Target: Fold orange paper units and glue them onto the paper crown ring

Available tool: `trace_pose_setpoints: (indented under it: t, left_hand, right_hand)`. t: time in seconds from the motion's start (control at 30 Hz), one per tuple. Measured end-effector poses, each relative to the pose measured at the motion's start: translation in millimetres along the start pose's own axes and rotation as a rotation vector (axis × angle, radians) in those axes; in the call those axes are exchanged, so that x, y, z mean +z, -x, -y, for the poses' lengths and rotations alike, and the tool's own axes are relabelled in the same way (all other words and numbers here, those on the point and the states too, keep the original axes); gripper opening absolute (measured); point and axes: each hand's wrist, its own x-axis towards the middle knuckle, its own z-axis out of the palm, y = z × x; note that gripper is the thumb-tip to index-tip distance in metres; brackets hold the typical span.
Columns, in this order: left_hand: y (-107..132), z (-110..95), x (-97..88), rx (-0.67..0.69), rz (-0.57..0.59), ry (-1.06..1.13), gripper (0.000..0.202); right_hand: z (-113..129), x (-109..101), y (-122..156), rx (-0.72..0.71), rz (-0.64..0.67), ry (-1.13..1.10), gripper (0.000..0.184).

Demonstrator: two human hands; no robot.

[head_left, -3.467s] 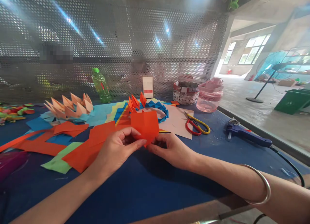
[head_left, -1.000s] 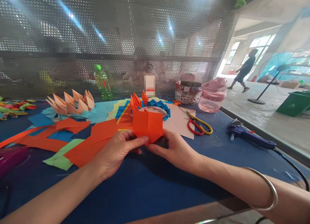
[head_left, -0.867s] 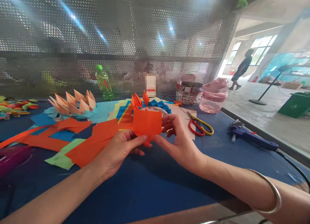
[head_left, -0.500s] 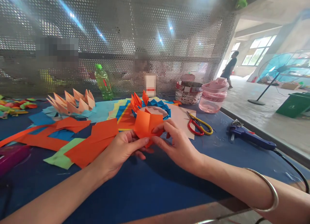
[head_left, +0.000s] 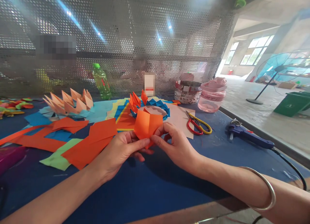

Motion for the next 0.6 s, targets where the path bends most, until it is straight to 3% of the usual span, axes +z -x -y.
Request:
trace_pose_setpoints:
  t: [0.6]
  left_hand:
    - [-0.5,-0.4,0.8,0.014,0.024,-0.014,0.017]
  right_hand:
    - [4.2,1.2,3.5,0.071,-0.008,-0.069,0.016]
